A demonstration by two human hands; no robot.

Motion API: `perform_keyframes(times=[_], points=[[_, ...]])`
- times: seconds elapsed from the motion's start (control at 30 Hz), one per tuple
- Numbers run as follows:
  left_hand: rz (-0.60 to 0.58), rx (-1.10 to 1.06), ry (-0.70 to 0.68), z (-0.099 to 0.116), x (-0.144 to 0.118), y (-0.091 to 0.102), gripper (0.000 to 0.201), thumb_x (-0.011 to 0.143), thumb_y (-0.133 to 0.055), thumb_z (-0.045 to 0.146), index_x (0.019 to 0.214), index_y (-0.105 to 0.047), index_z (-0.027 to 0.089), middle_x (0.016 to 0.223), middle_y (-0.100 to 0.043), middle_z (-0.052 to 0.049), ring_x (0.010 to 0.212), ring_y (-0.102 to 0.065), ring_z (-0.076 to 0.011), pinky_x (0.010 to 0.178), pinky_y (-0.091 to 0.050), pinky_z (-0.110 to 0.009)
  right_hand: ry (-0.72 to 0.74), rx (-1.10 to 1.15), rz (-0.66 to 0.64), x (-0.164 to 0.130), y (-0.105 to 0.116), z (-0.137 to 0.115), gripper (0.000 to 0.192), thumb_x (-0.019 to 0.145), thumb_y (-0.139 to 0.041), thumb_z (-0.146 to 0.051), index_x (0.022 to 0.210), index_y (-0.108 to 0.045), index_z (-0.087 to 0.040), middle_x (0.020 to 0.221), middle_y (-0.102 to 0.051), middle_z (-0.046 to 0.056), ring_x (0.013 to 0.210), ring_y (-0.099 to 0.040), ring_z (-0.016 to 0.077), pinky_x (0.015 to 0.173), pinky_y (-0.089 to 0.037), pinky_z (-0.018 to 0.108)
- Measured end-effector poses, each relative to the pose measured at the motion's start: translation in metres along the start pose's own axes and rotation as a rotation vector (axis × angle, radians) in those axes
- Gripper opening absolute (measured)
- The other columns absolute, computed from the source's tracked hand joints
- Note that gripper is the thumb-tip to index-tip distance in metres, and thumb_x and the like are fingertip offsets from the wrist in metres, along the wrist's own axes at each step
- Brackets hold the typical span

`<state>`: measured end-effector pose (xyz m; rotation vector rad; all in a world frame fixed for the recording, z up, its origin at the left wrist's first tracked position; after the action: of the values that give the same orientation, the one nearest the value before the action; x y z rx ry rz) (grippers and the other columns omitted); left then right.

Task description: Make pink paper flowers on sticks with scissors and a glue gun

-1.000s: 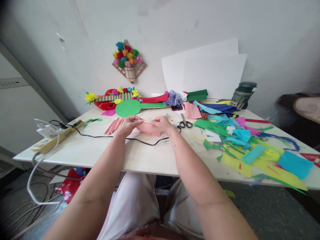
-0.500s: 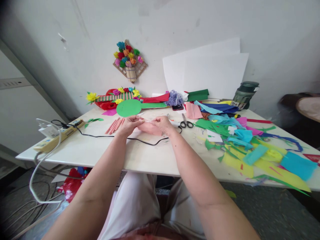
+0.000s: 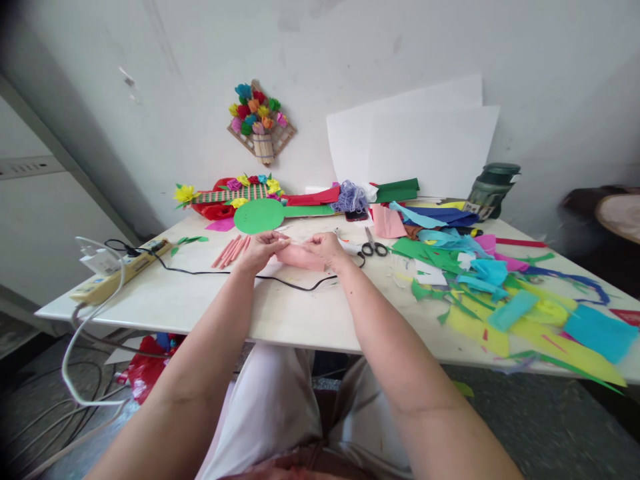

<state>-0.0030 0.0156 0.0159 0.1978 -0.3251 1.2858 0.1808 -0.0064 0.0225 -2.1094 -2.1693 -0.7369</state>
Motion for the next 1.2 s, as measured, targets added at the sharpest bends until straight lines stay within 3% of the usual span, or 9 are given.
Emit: perform_keyframes(times=[0.4, 0.67, 0.93, 1.2], points=[[-0.005, -0.020, 0.016, -0.0035, 0.0020, 0.0024, 0.026, 0.056, -0.077, 0.031, 0.073, -0.067, 0.015, 0.063, -0.063, 0.000, 0.056, -0.054, -0.0088, 0.052, -0.037, -0.020, -0.053, 0.101, -0.022, -0.0040, 0.0018, -0.0056, 0.027, 0.054, -0.068, -0.037, 0.065, -0.068, -0.013, 0.060, -0.062, 0.002, 0.059, -0.051, 0.0130, 0.060, -0.038, 0.026], [0.014, -0.018, 0.039, -0.0020, 0.0013, 0.0035, 0.026, 0.055, -0.077, 0.030, 0.072, -0.065, 0.014, 0.061, -0.062, 0.000, 0.054, -0.053, -0.0086, 0.049, -0.035, -0.020, -0.055, 0.179, -0.045, -0.0047, 0.0058, -0.0045, 0.037, 0.063, -0.061, -0.050, 0.060, -0.065, -0.013, 0.051, -0.050, -0.002, 0.055, -0.044, 0.0111, 0.054, -0.030, 0.025], [0.014, -0.009, 0.034, 0.0001, 0.0005, 0.0030, 0.026, 0.056, -0.077, 0.031, 0.072, -0.065, 0.014, 0.059, -0.061, 0.001, 0.049, -0.050, -0.0064, 0.046, -0.032, -0.019, -0.090, 0.226, -0.066, -0.0058, 0.0071, -0.0056, 0.025, 0.059, -0.066, -0.038, 0.057, -0.064, -0.013, 0.047, -0.049, -0.004, 0.051, -0.040, 0.0094, 0.053, -0.027, 0.025], [0.007, -0.003, 0.040, -0.0003, 0.0007, 0.0034, 0.028, 0.054, -0.078, 0.031, 0.073, -0.065, 0.014, 0.058, -0.060, 0.001, 0.051, -0.052, -0.0080, 0.047, -0.035, -0.020, -0.110, 0.189, -0.047, -0.0042, 0.0060, -0.0051, 0.021, 0.054, -0.067, -0.031, 0.062, -0.069, -0.012, 0.054, -0.060, 0.000, 0.056, -0.049, 0.0115, 0.059, -0.035, 0.026]])
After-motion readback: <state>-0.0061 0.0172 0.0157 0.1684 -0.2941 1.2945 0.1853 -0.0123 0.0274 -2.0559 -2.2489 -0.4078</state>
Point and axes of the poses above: each hand's wrist, its own x-axis towards the middle knuckle, its own y-axis out of the back of the hand, z = x × y, the point moved 2 cm from there along x, towards the middle knuckle
